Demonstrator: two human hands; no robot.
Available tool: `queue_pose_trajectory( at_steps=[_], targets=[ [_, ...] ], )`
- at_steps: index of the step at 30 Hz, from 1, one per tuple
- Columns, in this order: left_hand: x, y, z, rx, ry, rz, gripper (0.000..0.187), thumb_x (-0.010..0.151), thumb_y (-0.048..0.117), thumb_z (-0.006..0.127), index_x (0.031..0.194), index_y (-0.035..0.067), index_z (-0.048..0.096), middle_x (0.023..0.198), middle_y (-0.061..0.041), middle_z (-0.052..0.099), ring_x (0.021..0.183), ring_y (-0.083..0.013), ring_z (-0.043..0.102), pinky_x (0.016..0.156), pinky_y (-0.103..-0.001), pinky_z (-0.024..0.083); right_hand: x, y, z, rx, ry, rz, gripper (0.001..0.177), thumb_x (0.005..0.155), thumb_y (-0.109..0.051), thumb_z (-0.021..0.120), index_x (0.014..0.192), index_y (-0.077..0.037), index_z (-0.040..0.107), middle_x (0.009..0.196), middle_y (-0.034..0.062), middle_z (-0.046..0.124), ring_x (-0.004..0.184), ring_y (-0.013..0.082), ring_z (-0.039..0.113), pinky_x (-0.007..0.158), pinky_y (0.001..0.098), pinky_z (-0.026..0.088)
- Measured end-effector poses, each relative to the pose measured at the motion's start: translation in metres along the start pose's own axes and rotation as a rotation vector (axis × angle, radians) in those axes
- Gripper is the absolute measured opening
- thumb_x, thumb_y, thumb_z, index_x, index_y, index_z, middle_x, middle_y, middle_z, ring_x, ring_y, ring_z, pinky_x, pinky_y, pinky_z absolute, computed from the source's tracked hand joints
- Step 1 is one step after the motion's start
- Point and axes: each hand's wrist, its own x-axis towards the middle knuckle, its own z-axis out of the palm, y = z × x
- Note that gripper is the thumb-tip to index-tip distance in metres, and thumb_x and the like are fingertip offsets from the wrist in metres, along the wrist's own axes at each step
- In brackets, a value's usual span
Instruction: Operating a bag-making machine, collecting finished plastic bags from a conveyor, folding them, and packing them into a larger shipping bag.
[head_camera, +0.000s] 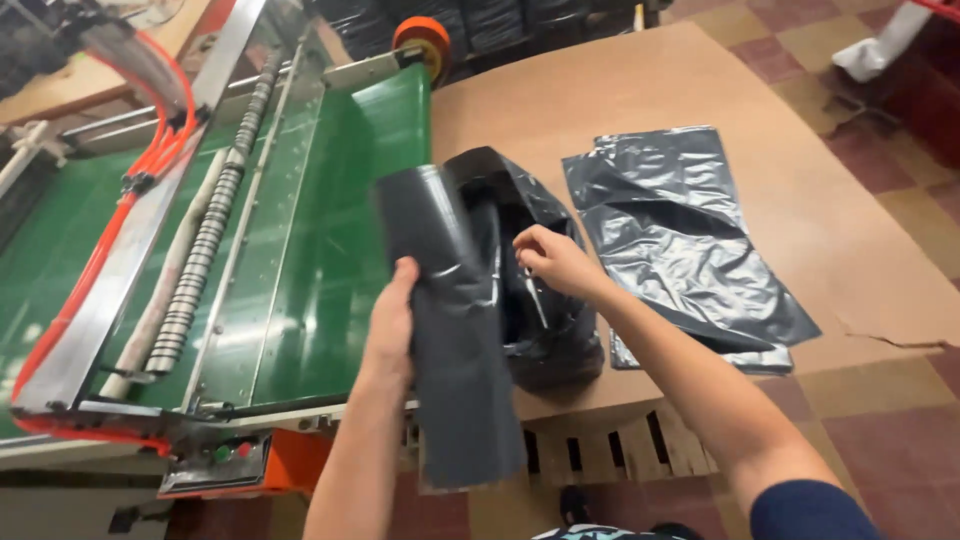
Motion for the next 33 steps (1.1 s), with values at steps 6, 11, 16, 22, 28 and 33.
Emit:
queue_pose_trajectory(
  at_steps=[6, 11, 16, 22, 28, 33],
  targets=[
    [0.043, -0.009, 0.028, 0.059, -0.102, -0.041, 0.037, 0.098, 0.035, 0.064, 0.086, 0.001, 0.061, 0.057, -0.018, 0.062, 0.041, -0.0242, 0.064, 0.033, -0.03, 0.052, 0.066, 0.023, 0.006, -0.512, -0.049, 0.008, 0.027, 0.095, -0.012, 0.05, 0.12, -0.008, 0.06, 0.112, 0.0165, 0.066, 0.11, 0.0355, 0.065, 0.089, 0.0474, 0.055],
    [0.06, -0.017, 0.016, 0.087, -0.018, -0.119, 0.035, 0.097, 0.037, 0.066, 0.089, 0.003, 0.063, 0.058, -0.016, 0.063, 0.042, -0.0236, 0.064, 0.034, -0.03, 0.054, 0.076, 0.036, -0.03, -1.112, -0.391, 0.124, 0.062, 0.089, -0.023, 0.065, 0.147, -0.009, 0.045, 0.152, 0.0127, 0.045, 0.138, 0.0431, 0.043, 0.111, 0.0637, 0.035],
    [0.112, -0.059, 0.01, 0.344, -0.047, -0.338, 0.047, 0.091, 0.048, 0.072, 0.101, 0.002, 0.067, 0.07, -0.017, 0.068, 0.056, -0.0239, 0.07, 0.047, -0.035, 0.06, 0.073, 0.046, -0.044, -1.321, -0.406, -0.123, 0.068, 0.072, -0.033, 0.084, 0.132, -0.01, 0.058, 0.131, 0.0111, 0.058, 0.123, 0.0364, 0.056, 0.101, 0.0482, 0.049],
    [0.158, -0.097, 0.021, 0.769, -0.015, -0.508, 0.07, 0.083, 0.063, 0.075, 0.124, 0.007, 0.067, 0.095, -0.02, 0.071, 0.081, -0.0292, 0.075, 0.073, -0.045, 0.063, 0.104, 0.171, -0.072, -1.255, -0.044, -0.537, 0.017, 0.086, -0.027, 0.067, 0.089, -0.011, 0.072, 0.083, 0.009, 0.067, 0.084, 0.027, 0.067, 0.074, 0.0332, 0.055],
    [0.114, -0.077, 0.109, 0.93, 0.119, -0.467, 0.086, 0.086, 0.065, 0.063, 0.143, 0.001, 0.051, 0.147, -0.022, 0.05, 0.139, -0.031, 0.046, 0.113, -0.049, 0.038, 0.1, 0.154, -0.078, -1.448, 0.028, -0.621, 0.008, 0.083, -0.021, 0.063, 0.078, -0.014, 0.065, 0.068, 0.0007, 0.062, 0.063, 0.0178, 0.065, 0.055, 0.0269, 0.048],
    [0.149, -0.117, 0.11, 0.88, 0.198, -0.346, 0.085, 0.087, 0.059, 0.063, 0.141, -0.005, 0.05, 0.146, -0.025, 0.05, 0.14, -0.0322, 0.043, 0.116, -0.048, 0.035, 0.07, 0.071, -0.102, -1.431, -0.033, -0.712, 0.01, 0.078, -0.014, 0.066, 0.068, -0.013, 0.068, 0.066, 0.0023, 0.062, 0.065, 0.0206, 0.064, 0.057, 0.0283, 0.049]
  ],
)
